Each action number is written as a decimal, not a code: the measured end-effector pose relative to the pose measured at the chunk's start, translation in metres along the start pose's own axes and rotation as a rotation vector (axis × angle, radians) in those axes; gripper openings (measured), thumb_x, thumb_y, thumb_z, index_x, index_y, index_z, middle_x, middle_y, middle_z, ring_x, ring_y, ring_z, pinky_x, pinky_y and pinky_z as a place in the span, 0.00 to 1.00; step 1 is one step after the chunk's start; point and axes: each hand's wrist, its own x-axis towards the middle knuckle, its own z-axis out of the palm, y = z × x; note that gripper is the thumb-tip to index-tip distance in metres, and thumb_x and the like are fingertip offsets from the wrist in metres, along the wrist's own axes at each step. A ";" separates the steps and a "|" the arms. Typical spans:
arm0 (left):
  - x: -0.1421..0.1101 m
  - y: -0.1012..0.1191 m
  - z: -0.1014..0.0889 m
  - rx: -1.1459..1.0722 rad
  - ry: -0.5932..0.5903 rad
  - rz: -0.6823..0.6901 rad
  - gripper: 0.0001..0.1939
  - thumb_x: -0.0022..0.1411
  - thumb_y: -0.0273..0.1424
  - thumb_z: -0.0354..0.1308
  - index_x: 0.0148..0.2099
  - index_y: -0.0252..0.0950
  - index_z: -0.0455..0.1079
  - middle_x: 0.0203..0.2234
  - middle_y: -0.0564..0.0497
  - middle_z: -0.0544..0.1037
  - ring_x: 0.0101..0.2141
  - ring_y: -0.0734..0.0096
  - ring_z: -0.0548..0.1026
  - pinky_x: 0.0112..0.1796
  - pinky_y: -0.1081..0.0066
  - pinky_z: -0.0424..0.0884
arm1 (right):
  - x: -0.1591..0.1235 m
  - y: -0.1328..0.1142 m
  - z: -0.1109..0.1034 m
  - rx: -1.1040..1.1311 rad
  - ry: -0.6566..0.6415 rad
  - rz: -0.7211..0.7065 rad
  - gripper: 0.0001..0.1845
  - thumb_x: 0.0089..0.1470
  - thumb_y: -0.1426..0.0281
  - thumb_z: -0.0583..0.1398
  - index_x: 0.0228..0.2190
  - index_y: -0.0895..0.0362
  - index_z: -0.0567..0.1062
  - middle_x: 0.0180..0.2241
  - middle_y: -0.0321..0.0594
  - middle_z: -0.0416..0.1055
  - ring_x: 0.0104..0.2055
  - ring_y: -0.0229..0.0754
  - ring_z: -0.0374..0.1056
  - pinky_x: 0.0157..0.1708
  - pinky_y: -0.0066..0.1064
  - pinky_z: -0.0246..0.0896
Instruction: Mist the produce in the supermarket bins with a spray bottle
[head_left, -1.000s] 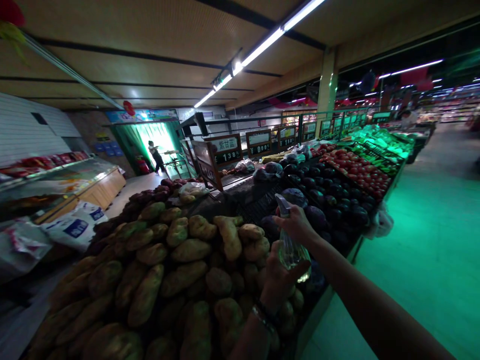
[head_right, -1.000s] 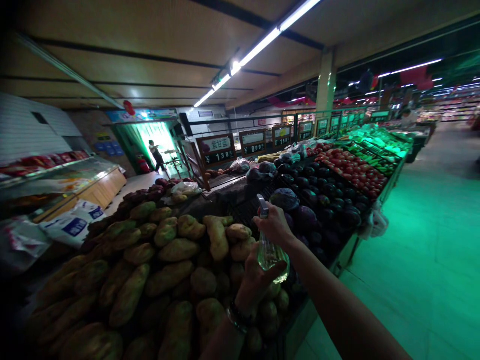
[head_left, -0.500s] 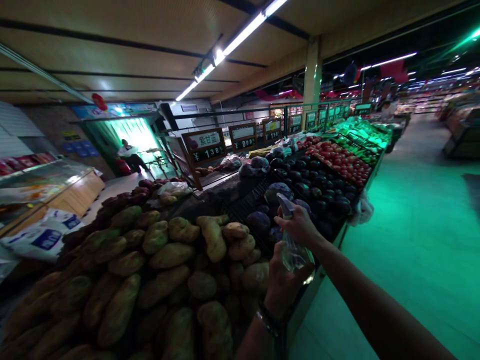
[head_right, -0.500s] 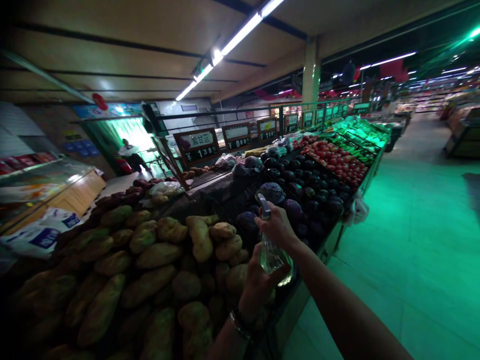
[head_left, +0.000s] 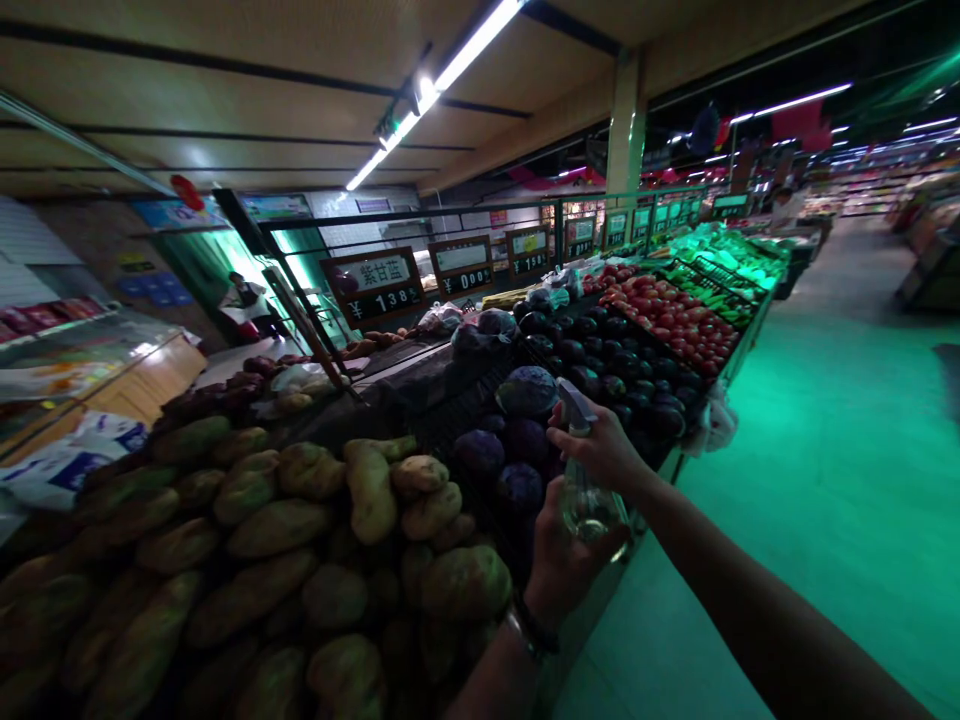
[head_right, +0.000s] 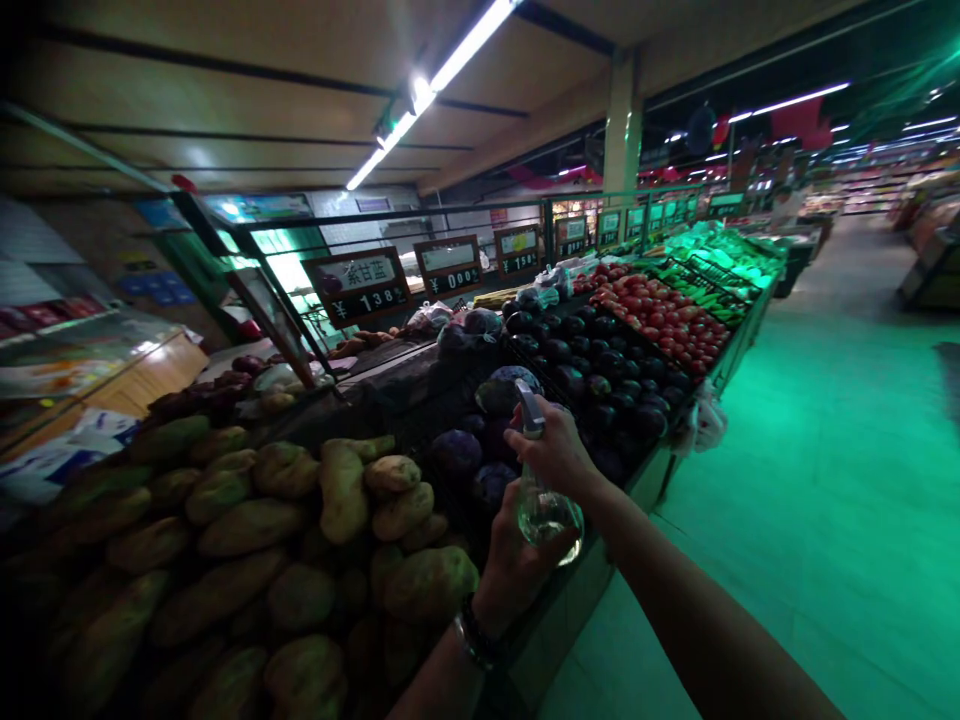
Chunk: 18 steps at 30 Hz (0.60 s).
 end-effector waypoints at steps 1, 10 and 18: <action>0.014 0.004 0.001 0.032 0.006 0.015 0.35 0.57 0.49 0.78 0.58 0.41 0.68 0.43 0.51 0.85 0.40 0.63 0.82 0.41 0.64 0.79 | 0.014 -0.002 -0.004 0.002 0.014 -0.009 0.11 0.53 0.60 0.68 0.36 0.51 0.75 0.31 0.33 0.77 0.26 0.41 0.74 0.27 0.32 0.70; 0.078 0.019 0.026 0.204 0.259 0.012 0.38 0.53 0.55 0.79 0.54 0.40 0.69 0.41 0.50 0.83 0.40 0.61 0.82 0.42 0.63 0.76 | 0.079 -0.016 -0.028 0.023 -0.021 -0.065 0.12 0.52 0.63 0.68 0.37 0.51 0.74 0.29 0.32 0.76 0.25 0.42 0.76 0.25 0.31 0.67; 0.049 -0.027 0.061 0.060 0.265 -0.030 0.32 0.57 0.51 0.78 0.53 0.41 0.70 0.41 0.48 0.85 0.40 0.60 0.82 0.43 0.59 0.79 | 0.047 0.033 -0.030 -0.021 -0.100 -0.048 0.07 0.53 0.65 0.66 0.33 0.51 0.74 0.26 0.32 0.74 0.26 0.41 0.71 0.28 0.32 0.62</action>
